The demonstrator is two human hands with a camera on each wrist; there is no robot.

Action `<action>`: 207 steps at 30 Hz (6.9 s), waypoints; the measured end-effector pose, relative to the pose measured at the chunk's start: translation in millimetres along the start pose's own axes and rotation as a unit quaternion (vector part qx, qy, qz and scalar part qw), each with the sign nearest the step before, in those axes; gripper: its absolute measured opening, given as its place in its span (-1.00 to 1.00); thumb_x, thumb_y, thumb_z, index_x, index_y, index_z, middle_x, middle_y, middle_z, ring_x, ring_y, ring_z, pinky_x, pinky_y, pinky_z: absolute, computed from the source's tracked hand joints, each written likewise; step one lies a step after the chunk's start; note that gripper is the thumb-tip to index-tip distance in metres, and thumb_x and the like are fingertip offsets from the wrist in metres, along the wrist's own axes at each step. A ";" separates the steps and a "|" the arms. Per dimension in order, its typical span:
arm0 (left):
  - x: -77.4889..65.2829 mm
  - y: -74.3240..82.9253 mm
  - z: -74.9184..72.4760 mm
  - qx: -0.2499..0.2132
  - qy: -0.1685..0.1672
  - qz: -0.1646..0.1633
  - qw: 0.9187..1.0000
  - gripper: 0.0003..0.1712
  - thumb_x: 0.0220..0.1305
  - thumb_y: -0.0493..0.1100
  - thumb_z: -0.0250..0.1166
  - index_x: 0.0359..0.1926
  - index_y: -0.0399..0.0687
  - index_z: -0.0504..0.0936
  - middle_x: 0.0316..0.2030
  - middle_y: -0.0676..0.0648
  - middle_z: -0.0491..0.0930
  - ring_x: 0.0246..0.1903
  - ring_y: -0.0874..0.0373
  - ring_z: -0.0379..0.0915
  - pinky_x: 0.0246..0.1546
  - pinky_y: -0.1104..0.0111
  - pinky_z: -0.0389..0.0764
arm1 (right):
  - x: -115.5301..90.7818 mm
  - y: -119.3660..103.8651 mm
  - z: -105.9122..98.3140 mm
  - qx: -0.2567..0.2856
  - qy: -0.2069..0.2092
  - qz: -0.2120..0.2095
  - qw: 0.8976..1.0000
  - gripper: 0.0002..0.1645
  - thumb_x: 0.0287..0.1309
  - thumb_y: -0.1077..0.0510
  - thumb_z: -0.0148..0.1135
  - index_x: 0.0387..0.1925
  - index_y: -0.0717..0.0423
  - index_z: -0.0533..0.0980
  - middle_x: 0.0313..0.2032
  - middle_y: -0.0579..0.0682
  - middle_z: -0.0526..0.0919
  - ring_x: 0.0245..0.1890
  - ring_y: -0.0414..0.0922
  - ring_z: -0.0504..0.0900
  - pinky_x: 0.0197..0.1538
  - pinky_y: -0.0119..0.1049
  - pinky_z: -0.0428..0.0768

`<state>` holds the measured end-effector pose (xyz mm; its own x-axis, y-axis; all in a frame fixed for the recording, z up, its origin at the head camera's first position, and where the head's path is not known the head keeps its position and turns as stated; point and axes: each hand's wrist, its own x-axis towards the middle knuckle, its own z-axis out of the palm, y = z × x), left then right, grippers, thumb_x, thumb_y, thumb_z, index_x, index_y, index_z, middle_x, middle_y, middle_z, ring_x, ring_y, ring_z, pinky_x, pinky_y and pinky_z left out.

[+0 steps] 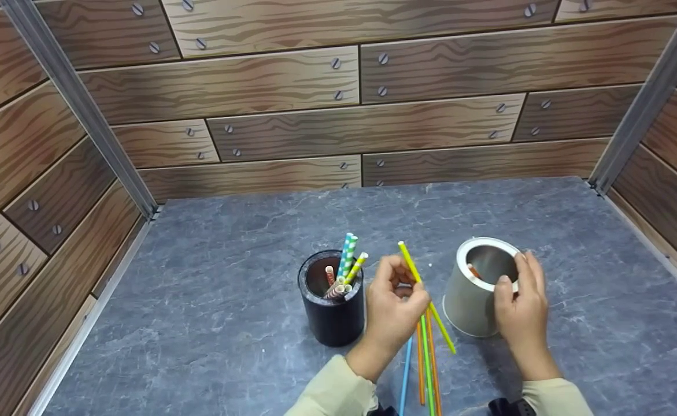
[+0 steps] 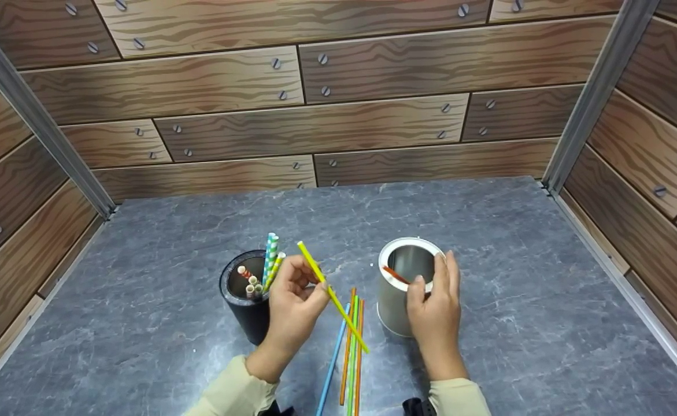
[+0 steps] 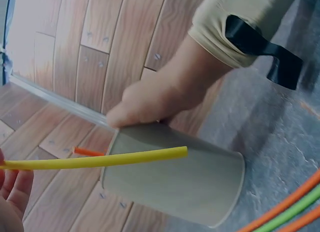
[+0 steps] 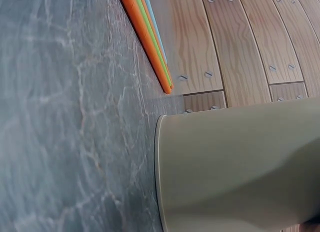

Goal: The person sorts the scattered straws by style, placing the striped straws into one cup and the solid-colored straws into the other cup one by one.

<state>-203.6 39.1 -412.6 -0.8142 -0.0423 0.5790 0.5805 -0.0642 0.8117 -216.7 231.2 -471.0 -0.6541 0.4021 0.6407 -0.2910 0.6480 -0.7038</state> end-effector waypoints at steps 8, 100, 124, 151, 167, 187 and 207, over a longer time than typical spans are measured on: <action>5.0 14.9 -2.7 -0.037 0.018 0.073 0.996 -0.67 -0.19 -0.61 0.06 -0.32 -0.29 0.37 -0.50 -0.25 0.44 -0.47 0.21 0.46 -0.48 0.35 0.64 | 0.7 0.0 0.1 0.002 0.006 -0.007 1.000 -0.43 0.06 0.23 -0.04 0.12 0.43 0.36 0.22 0.38 0.28 0.22 0.34 0.23 0.21 0.23 0.23; -1.1 -38.3 39.1 0.023 -0.051 -0.051 0.997 -0.89 0.09 -0.39 0.24 -0.32 -0.27 0.50 -0.39 -0.15 0.60 -0.35 0.23 0.59 -0.39 0.54 0.61 | 0.6 0.6 0.4 0.009 0.014 -0.020 1.000 -0.44 0.03 0.25 -0.01 0.11 0.45 0.37 0.20 0.41 0.29 0.21 0.35 0.24 0.20 0.24 0.24; -20.0 -57.7 14.7 0.013 -0.019 -0.091 0.996 -0.89 0.02 -0.46 0.22 -0.37 -0.31 0.50 -0.45 0.02 0.55 -0.42 0.35 0.49 -0.42 0.41 0.64 | -0.1 -1.4 -0.4 0.004 0.002 -0.002 1.000 -0.43 0.07 0.23 -0.05 0.14 0.41 0.35 0.23 0.37 0.27 0.23 0.33 0.23 0.20 0.26 0.24; -40.2 -96.7 -11.4 0.250 -0.121 -0.121 0.953 -0.83 -0.18 -0.42 0.20 -0.43 -0.24 0.52 -0.52 0.00 0.48 -0.52 0.29 0.42 -0.48 0.58 0.45 | -0.2 -1.5 0.2 0.013 0.009 -0.001 1.000 -0.45 0.06 0.26 -0.04 0.12 0.43 0.36 0.22 0.38 0.28 0.23 0.32 0.23 0.23 0.21 0.22; -44.3 -103.4 -11.9 0.284 -0.124 -0.153 0.939 -0.82 -0.28 -0.39 0.26 -0.49 -0.21 0.54 -0.56 0.04 0.48 -0.55 0.36 0.34 -0.50 0.58 0.41 | -0.2 -0.9 0.6 0.010 0.008 -0.004 1.000 -0.44 0.06 0.23 -0.04 0.12 0.42 0.36 0.22 0.38 0.28 0.23 0.33 0.22 0.23 0.23 0.22; -32.2 -97.1 -4.5 0.384 -0.175 -0.185 0.888 -0.81 -0.30 -0.34 0.31 -0.57 -0.13 0.46 -0.67 0.04 0.35 -0.63 0.17 0.16 -0.64 0.43 0.26 | -0.9 -0.9 -0.3 0.011 0.003 0.000 1.000 -0.44 0.08 0.24 -0.04 0.14 0.42 0.35 0.23 0.37 0.27 0.24 0.32 0.22 0.25 0.21 0.20; -26.4 -98.8 -3.1 0.382 -0.165 -0.200 0.887 -0.62 -0.37 -0.32 0.28 -0.67 0.01 0.18 -0.73 0.09 0.11 -0.66 0.15 0.01 -0.67 0.45 0.06 | -0.3 -2.0 -0.4 0.014 0.001 0.010 1.000 -0.44 0.08 0.24 -0.04 0.14 0.40 0.35 0.24 0.35 0.27 0.24 0.31 0.22 0.25 0.20 0.20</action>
<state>-239.5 43.4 -508.3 -0.9836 0.1335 0.1212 0.1800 0.6909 0.7002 -215.7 230.1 -469.7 -0.6590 0.4152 0.6271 -0.2976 0.6218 -0.7244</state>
